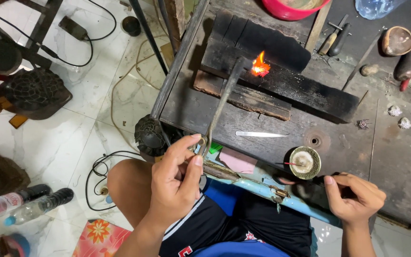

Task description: Using a mouth-blown torch to heat and solder small jewelry components on a soldering block at a workbench.

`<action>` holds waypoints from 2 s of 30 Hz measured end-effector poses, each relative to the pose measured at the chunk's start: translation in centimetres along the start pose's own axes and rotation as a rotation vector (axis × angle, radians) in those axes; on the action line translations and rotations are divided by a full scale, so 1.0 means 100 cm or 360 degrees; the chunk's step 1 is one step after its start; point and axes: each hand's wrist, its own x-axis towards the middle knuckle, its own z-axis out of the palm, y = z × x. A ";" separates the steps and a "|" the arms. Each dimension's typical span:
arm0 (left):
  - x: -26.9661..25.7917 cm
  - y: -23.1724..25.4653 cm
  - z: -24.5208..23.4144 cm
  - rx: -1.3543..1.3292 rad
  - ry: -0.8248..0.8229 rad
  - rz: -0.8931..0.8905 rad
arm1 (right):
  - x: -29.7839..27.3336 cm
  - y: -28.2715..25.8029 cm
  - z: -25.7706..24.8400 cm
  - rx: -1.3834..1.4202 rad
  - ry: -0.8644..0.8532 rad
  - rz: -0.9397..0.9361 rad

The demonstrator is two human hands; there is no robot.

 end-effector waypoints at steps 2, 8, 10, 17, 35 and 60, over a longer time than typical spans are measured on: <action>-0.001 -0.002 0.000 -0.0039 0.0041 -0.0085 | -0.002 0.001 0.000 -0.0002 0.0003 0.0005; 0.000 -0.003 -0.001 -0.0330 0.0071 -0.0292 | 0.000 0.000 0.001 0.0020 0.0004 -0.0001; 0.001 -0.005 -0.001 -0.0363 0.0061 -0.0305 | 0.000 0.000 0.001 0.0015 0.0002 -0.0001; 0.005 -0.013 -0.008 -0.0606 0.0119 -0.0526 | 0.003 -0.002 0.002 0.0013 -0.0009 -0.0025; 0.008 -0.029 -0.017 -0.0939 0.0087 -0.0580 | 0.002 -0.004 0.005 -0.0133 -0.0064 0.0029; 0.007 -0.024 -0.020 -0.0869 0.0058 -0.0514 | 0.006 -0.008 0.006 -0.0087 -0.0077 0.0014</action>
